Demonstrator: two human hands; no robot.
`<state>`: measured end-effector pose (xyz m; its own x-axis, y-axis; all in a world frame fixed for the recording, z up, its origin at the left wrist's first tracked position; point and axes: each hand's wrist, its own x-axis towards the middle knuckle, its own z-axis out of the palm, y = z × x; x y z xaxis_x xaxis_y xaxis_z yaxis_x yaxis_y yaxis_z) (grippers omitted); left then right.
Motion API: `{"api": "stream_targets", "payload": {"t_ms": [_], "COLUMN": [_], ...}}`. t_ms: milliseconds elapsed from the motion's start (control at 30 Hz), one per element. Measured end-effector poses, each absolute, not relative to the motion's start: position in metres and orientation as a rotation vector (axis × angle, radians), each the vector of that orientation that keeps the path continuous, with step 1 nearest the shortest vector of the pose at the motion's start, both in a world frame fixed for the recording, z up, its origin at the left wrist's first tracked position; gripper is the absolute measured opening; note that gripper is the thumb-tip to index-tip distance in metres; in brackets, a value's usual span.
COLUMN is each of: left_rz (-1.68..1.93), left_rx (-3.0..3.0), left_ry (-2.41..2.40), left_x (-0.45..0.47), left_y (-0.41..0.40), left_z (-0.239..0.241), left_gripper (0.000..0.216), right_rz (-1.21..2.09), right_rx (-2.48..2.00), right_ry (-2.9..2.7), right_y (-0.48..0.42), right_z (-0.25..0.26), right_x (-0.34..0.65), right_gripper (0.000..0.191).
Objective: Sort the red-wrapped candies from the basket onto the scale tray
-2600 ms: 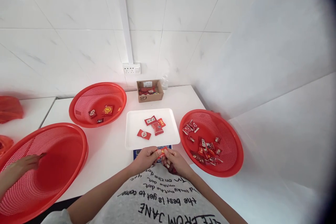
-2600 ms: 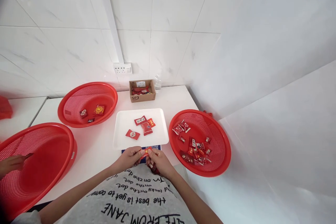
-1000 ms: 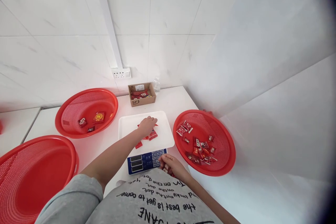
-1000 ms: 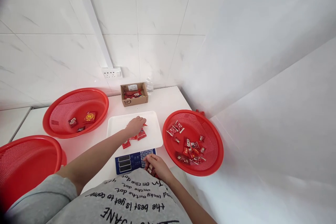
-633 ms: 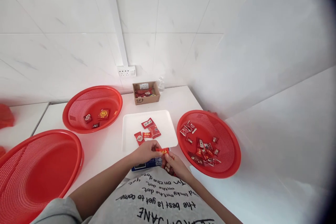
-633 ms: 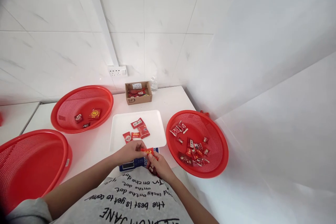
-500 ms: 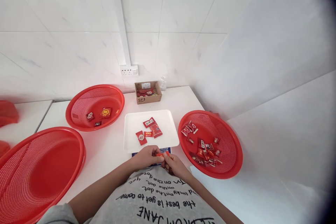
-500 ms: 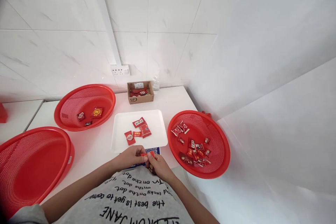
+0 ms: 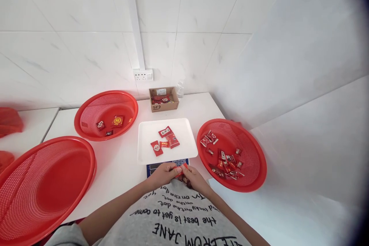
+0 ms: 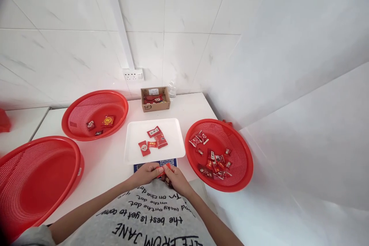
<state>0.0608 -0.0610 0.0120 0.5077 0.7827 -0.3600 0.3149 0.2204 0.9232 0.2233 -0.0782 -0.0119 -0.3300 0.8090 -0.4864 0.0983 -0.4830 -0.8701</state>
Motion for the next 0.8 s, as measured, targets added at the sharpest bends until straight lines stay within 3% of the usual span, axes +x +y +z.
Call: {"api": "stream_targets", "payload": {"t_ms": [633, 800], "left_rz": [0.398, 0.408], "left_rx": [1.556, 1.509], "left_ry": [1.101, 1.182], "left_x": [0.067, 0.066], "left_y": [-0.060, -0.054], "left_z": [-0.001, 0.002], "left_gripper": [0.038, 0.041], "right_rz": [1.846, 1.926], "right_rx": [-1.276, -1.328], "right_ry": [-1.056, -0.675], "right_y": [-0.077, -0.077], "right_z": [-0.012, -0.020], "right_x": [0.227, 0.228], "right_gripper": [0.046, 0.049]}}
